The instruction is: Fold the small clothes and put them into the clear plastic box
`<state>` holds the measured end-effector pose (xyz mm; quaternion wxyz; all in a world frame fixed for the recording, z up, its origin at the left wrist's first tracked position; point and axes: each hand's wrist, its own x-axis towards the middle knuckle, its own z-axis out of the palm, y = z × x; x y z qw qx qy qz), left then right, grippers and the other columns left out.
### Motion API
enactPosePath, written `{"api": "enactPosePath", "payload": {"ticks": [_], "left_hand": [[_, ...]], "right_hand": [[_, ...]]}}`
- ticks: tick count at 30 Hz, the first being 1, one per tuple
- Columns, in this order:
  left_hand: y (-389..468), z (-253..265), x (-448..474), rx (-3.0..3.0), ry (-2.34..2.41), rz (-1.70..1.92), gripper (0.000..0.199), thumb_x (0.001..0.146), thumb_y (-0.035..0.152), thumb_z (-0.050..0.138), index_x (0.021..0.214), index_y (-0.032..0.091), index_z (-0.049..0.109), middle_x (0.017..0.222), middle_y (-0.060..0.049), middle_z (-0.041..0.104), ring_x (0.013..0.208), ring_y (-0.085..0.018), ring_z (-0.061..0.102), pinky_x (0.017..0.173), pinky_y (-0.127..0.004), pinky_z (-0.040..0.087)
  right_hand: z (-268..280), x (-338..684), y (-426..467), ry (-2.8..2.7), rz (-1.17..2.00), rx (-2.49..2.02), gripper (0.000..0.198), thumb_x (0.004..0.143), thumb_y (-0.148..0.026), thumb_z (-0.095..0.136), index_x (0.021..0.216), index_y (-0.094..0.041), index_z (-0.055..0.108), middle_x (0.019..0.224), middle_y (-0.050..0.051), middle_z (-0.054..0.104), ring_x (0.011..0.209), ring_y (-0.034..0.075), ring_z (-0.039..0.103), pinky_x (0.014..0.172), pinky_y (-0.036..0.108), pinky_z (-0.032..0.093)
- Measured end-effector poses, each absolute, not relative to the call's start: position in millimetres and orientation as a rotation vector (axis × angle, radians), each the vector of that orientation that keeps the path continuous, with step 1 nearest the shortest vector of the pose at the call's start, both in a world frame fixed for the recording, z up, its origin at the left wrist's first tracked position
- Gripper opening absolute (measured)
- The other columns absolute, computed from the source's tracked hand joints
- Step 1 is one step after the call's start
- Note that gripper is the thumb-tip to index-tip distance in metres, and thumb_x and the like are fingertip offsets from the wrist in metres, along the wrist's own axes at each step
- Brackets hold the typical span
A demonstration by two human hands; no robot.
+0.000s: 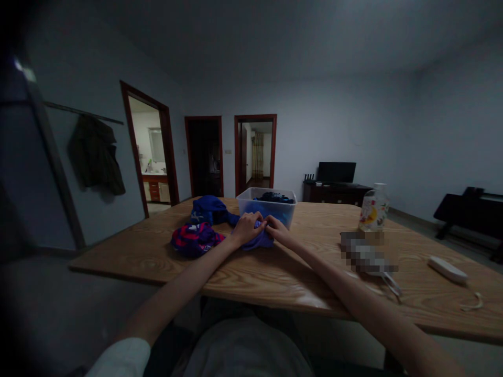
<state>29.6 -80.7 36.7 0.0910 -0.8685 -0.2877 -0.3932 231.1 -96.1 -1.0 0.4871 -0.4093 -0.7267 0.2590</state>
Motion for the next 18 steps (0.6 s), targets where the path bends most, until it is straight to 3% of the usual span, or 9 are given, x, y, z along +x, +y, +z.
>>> {"api": "enactPosePath", "payload": {"ticks": [18], "left_hand": [[-81.8,38.4,28.6,-2.591,-0.835,-1.142,0.025,0.102,0.043,0.055,0.104,0.02,0.063,0.096,-0.007,0.071,0.094,-0.024,0.067,0.088,-0.036,0.047]], "right_hand": [[0.0,231.3,-94.0,-1.786,0.571,-0.973,0.034,0.089,-0.05,0.067,0.103,-0.019,0.062,0.089,0.003,0.061,0.074,0.016,0.054,0.061,0.025,0.046]]}}
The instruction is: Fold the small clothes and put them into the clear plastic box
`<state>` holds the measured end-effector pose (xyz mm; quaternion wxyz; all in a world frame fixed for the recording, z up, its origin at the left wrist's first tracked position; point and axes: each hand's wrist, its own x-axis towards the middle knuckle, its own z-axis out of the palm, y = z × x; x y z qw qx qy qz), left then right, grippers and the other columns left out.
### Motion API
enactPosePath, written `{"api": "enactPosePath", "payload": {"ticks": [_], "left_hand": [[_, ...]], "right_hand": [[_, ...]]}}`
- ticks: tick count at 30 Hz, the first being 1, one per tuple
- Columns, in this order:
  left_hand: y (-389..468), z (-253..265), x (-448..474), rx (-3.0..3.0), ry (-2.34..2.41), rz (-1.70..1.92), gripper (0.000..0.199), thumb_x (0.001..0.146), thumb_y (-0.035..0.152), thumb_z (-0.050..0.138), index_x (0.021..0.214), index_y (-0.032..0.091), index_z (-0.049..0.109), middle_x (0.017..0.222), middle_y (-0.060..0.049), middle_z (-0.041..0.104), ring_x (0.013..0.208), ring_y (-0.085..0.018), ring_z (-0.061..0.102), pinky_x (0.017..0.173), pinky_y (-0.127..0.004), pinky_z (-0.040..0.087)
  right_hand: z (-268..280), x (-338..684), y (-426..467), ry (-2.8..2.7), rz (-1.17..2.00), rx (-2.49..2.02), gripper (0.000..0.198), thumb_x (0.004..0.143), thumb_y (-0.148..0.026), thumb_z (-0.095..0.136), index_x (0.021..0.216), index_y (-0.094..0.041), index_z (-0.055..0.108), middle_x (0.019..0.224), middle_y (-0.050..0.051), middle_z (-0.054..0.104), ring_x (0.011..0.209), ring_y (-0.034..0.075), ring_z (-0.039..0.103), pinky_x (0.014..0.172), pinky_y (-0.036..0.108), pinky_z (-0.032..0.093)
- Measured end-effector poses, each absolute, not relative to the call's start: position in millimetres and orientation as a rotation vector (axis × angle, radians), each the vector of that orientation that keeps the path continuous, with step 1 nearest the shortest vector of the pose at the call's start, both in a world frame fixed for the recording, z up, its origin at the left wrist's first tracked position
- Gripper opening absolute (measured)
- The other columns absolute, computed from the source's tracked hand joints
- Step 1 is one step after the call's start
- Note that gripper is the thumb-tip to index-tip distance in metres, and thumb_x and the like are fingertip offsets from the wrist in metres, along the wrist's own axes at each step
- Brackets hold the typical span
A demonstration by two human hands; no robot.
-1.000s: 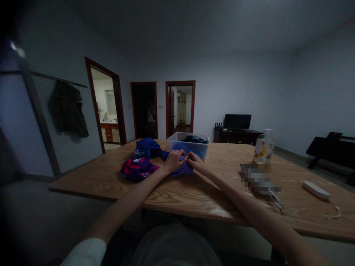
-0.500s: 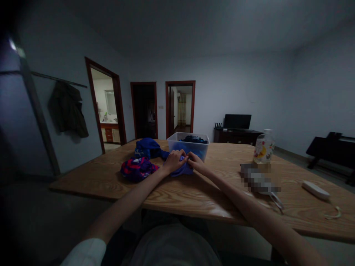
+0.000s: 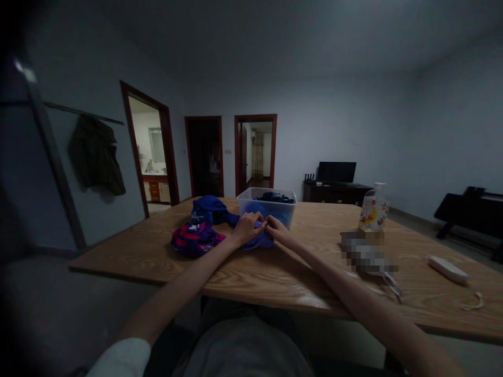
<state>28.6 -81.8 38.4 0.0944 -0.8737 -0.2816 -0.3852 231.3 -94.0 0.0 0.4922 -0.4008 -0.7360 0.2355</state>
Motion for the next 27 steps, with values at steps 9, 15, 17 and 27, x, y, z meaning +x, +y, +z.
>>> {"api": "enactPosePath", "payload": {"ticks": [9,15,17,27], "left_hand": [[-80.9,38.0,28.3,-2.583,-0.829,-1.134,0.025,0.102,0.043,0.055,0.105,0.02,0.064,0.096,-0.007,0.071,0.094,-0.024,0.066,0.087,-0.037,0.047],[-80.5,38.1,29.0,-2.589,-0.815,-1.143,0.026,0.102,0.044,0.055,0.103,0.019,0.063,0.094,-0.007,0.071,0.092,-0.024,0.067,0.087,-0.037,0.047],[-80.2,37.7,29.3,-2.589,-0.81,-1.147,0.026,0.102,0.044,0.055,0.103,0.019,0.063,0.094,-0.007,0.071,0.092,-0.024,0.067,0.087,-0.037,0.047],[-82.6,39.7,28.2,-2.593,-0.83,-1.112,0.026,0.102,0.043,0.055,0.104,0.019,0.064,0.095,-0.007,0.071,0.093,-0.024,0.067,0.088,-0.036,0.048]], "right_hand": [[-2.4,232.7,-94.2,-1.79,0.57,-0.99,0.034,0.091,-0.051,0.065,0.103,-0.02,0.062,0.089,0.002,0.061,0.071,0.015,0.055,0.06,0.025,0.046],[-2.8,232.5,-94.4,-1.779,0.589,-0.997,0.033,0.09,-0.051,0.067,0.102,-0.02,0.061,0.086,0.001,0.06,0.068,0.014,0.053,0.058,0.024,0.045],[-2.6,232.6,-93.8,-1.784,0.585,-0.998,0.032,0.09,-0.05,0.065,0.102,-0.02,0.061,0.085,0.001,0.059,0.068,0.014,0.053,0.058,0.024,0.045],[4.9,227.8,-101.2,-1.782,0.532,-0.982,0.03,0.088,-0.048,0.066,0.097,-0.02,0.062,0.082,0.002,0.06,0.078,0.018,0.055,0.066,0.027,0.048]]}}
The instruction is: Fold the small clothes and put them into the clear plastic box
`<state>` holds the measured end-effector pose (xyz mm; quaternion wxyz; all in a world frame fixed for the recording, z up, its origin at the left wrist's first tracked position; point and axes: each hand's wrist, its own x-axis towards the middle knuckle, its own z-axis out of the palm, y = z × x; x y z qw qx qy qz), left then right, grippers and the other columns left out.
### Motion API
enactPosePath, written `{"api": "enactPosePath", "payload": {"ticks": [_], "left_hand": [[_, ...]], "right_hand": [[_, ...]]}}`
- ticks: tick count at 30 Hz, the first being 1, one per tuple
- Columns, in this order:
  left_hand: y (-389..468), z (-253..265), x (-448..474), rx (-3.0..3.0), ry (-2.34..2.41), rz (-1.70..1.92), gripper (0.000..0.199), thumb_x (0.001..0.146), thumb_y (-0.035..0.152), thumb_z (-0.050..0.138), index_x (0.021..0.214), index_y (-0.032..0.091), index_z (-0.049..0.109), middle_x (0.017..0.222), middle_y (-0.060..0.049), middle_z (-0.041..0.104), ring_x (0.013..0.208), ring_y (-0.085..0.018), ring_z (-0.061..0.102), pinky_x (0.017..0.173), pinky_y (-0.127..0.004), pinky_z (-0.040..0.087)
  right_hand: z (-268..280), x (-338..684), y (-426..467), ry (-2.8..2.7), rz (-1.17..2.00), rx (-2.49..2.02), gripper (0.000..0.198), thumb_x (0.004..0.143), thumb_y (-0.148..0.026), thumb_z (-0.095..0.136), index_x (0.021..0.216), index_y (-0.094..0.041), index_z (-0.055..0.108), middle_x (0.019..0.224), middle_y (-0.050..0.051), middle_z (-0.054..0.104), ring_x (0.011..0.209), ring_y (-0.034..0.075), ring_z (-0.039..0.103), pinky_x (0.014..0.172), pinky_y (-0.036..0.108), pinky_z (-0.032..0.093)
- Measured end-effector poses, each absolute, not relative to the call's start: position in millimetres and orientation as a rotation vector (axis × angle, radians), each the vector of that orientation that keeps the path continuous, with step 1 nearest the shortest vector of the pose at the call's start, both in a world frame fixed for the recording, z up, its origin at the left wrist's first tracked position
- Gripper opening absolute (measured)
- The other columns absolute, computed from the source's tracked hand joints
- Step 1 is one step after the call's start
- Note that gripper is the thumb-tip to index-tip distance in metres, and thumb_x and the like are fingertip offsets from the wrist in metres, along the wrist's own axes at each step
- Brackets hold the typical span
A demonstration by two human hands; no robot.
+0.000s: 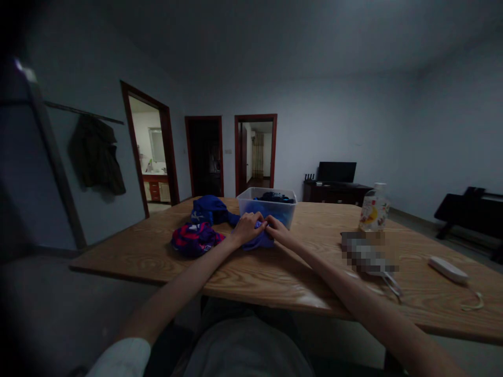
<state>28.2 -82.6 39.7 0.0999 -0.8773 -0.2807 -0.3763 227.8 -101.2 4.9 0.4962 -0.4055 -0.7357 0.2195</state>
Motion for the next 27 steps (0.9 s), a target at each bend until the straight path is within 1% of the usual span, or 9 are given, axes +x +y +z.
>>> {"api": "enactPosePath", "payload": {"ticks": [5,9,13,17,21,24,27], "left_hand": [[-80,37,30,-2.614,-0.854,-1.171,0.025,0.102,0.044,0.055,0.104,0.02,0.064,0.096,-0.006,0.072,0.094,-0.023,0.068,0.09,-0.036,0.049],[-74,34,33,-2.66,-0.905,-1.273,0.026,0.102,0.045,0.056,0.104,0.02,0.064,0.098,-0.006,0.073,0.096,-0.022,0.07,0.092,-0.035,0.051],[-67,32,33,-2.746,-0.973,-1.409,0.022,0.102,0.041,0.056,0.106,0.021,0.065,0.105,-0.004,0.075,0.098,-0.021,0.072,0.09,-0.033,0.053],[-62,31,32,-2.785,-1.032,-1.466,0.02,0.101,0.04,0.057,0.104,0.022,0.066,0.104,-0.004,0.076,0.099,-0.021,0.073,0.089,-0.032,0.054],[-63,31,32,-2.789,-1.027,-1.46,0.025,0.102,0.044,0.055,0.106,0.022,0.065,0.103,-0.004,0.076,0.098,-0.021,0.073,0.088,-0.032,0.054],[-69,31,30,-2.779,-0.862,-1.404,0.031,0.103,0.048,0.051,0.112,0.021,0.063,0.107,-0.006,0.074,0.101,-0.022,0.071,0.092,-0.035,0.053],[-75,32,27,-2.77,-0.688,-1.314,0.038,0.1,0.049,0.056,0.125,0.021,0.058,0.12,-0.009,0.069,0.111,-0.024,0.068,0.099,-0.038,0.052]], "right_hand": [[5,227,-102,-1.784,0.552,-0.961,0.03,0.089,-0.048,0.067,0.099,-0.02,0.062,0.085,0.002,0.061,0.077,0.018,0.056,0.066,0.027,0.049],[4,230,-103,-1.805,0.572,-0.958,0.032,0.09,-0.048,0.067,0.106,-0.02,0.063,0.095,0.004,0.064,0.082,0.018,0.059,0.069,0.028,0.051],[3,231,-101,-1.807,0.538,-0.959,0.037,0.09,-0.054,0.069,0.108,-0.021,0.066,0.104,0.006,0.067,0.09,0.02,0.062,0.075,0.03,0.053],[3,230,-99,-1.796,0.536,-0.997,0.04,0.089,-0.057,0.07,0.107,-0.021,0.068,0.1,0.006,0.068,0.084,0.02,0.062,0.071,0.03,0.053],[6,227,-103,-1.729,0.64,-0.989,0.041,0.086,-0.056,0.072,0.107,-0.02,0.07,0.096,0.006,0.067,0.077,0.019,0.06,0.063,0.029,0.05],[7,226,-105,-1.61,0.73,-0.993,0.042,0.081,-0.055,0.075,0.102,-0.019,0.068,0.085,0.003,0.063,0.068,0.016,0.055,0.056,0.026,0.046],[7,228,-104,-1.439,0.805,-0.968,0.042,0.079,-0.055,0.074,0.095,-0.018,0.064,0.08,0.001,0.059,0.066,0.014,0.053,0.057,0.025,0.044]]}}
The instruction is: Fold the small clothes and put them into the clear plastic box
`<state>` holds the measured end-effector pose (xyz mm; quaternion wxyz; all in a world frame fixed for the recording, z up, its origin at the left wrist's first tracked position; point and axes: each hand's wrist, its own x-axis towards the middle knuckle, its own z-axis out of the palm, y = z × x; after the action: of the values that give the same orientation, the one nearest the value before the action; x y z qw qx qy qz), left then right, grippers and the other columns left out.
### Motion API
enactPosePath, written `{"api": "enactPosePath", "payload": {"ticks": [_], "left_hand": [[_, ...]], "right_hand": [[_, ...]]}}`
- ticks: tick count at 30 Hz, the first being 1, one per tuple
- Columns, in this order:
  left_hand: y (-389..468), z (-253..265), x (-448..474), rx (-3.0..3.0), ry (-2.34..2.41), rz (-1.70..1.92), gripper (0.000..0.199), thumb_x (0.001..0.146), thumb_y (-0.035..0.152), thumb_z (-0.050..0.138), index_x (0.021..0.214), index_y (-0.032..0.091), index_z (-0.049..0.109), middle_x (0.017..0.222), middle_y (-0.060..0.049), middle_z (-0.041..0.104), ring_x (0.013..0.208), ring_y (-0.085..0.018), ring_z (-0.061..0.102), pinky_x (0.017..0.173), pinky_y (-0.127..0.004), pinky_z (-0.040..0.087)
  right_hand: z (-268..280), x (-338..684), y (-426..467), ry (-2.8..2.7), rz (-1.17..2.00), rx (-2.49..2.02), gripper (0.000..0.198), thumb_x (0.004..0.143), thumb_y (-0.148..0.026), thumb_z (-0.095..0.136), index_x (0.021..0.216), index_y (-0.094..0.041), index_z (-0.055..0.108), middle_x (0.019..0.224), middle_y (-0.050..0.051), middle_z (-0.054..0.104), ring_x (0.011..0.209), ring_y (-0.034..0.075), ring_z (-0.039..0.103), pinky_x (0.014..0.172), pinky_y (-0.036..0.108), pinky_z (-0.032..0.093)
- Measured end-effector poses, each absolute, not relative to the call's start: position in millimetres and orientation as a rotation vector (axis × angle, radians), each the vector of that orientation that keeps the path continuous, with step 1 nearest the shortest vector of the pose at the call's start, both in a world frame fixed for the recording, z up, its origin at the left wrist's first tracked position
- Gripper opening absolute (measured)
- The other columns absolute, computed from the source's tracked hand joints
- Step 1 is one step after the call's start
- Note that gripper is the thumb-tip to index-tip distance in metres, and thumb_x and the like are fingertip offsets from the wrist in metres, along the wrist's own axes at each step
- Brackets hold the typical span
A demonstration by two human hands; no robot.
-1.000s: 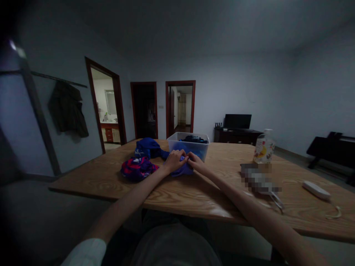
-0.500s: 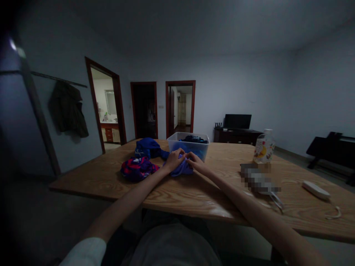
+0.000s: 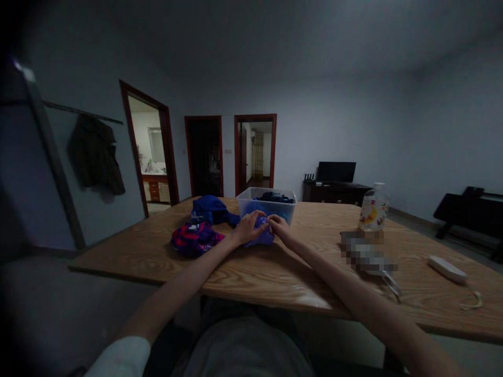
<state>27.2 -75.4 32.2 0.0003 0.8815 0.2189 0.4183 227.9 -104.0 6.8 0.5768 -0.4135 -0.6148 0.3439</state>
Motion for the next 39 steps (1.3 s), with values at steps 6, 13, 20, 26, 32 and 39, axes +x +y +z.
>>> {"api": "enactPosePath", "payload": {"ticks": [6,13,20,26,32,39], "left_hand": [[-78,36,27,2.925,0.596,1.224,0.037,0.097,0.039,0.062,0.13,0.022,0.056,0.127,-0.009,0.065,0.119,-0.023,0.063,0.102,-0.037,0.05],[-70,34,30,2.843,0.849,1.289,0.028,0.105,0.043,0.05,0.113,0.02,0.063,0.11,-0.009,0.072,0.106,-0.024,0.068,0.096,-0.037,0.05],[-67,31,30,2.719,0.925,1.349,0.025,0.105,0.041,0.051,0.117,0.021,0.06,0.106,-0.006,0.073,0.1,-0.022,0.07,0.093,-0.036,0.052],[-73,34,27,2.8,0.824,1.298,0.027,0.104,0.041,0.05,0.119,0.021,0.06,0.107,-0.008,0.073,0.102,-0.023,0.07,0.093,-0.037,0.052],[-78,37,25,2.901,0.658,1.204,0.044,0.09,0.03,0.065,0.133,0.023,0.056,0.121,-0.008,0.07,0.114,-0.026,0.066,0.102,-0.041,0.049],[-76,38,25,2.926,0.63,1.201,0.042,0.09,0.025,0.062,0.131,0.021,0.061,0.123,-0.008,0.071,0.114,-0.026,0.064,0.104,-0.041,0.048]], "right_hand": [[11,234,-102,-1.34,0.746,-0.984,0.034,0.078,-0.051,0.07,0.086,-0.019,0.06,0.078,-0.001,0.055,0.066,0.013,0.05,0.056,0.024,0.04],[14,226,-111,-1.545,0.575,-1.003,0.038,0.088,-0.058,0.063,0.097,-0.022,0.061,0.086,0.001,0.058,0.071,0.016,0.054,0.061,0.027,0.046],[1,224,-101,-1.682,0.47,-1.004,0.042,0.094,-0.061,0.061,0.111,-0.022,0.06,0.092,0.002,0.062,0.072,0.016,0.056,0.061,0.027,0.047],[7,226,-103,-1.629,0.528,-0.981,0.041,0.084,-0.058,0.07,0.098,-0.02,0.062,0.083,0.002,0.061,0.068,0.016,0.055,0.057,0.027,0.046],[10,227,-108,-1.397,0.673,-1.02,0.04,0.084,-0.058,0.064,0.094,-0.02,0.059,0.067,-0.003,0.053,0.058,0.014,0.049,0.052,0.026,0.038],[15,225,-115,-1.492,0.615,-1.013,0.043,0.086,-0.061,0.063,0.103,-0.022,0.059,0.078,0.0,0.056,0.066,0.016,0.053,0.057,0.028,0.044]]}}
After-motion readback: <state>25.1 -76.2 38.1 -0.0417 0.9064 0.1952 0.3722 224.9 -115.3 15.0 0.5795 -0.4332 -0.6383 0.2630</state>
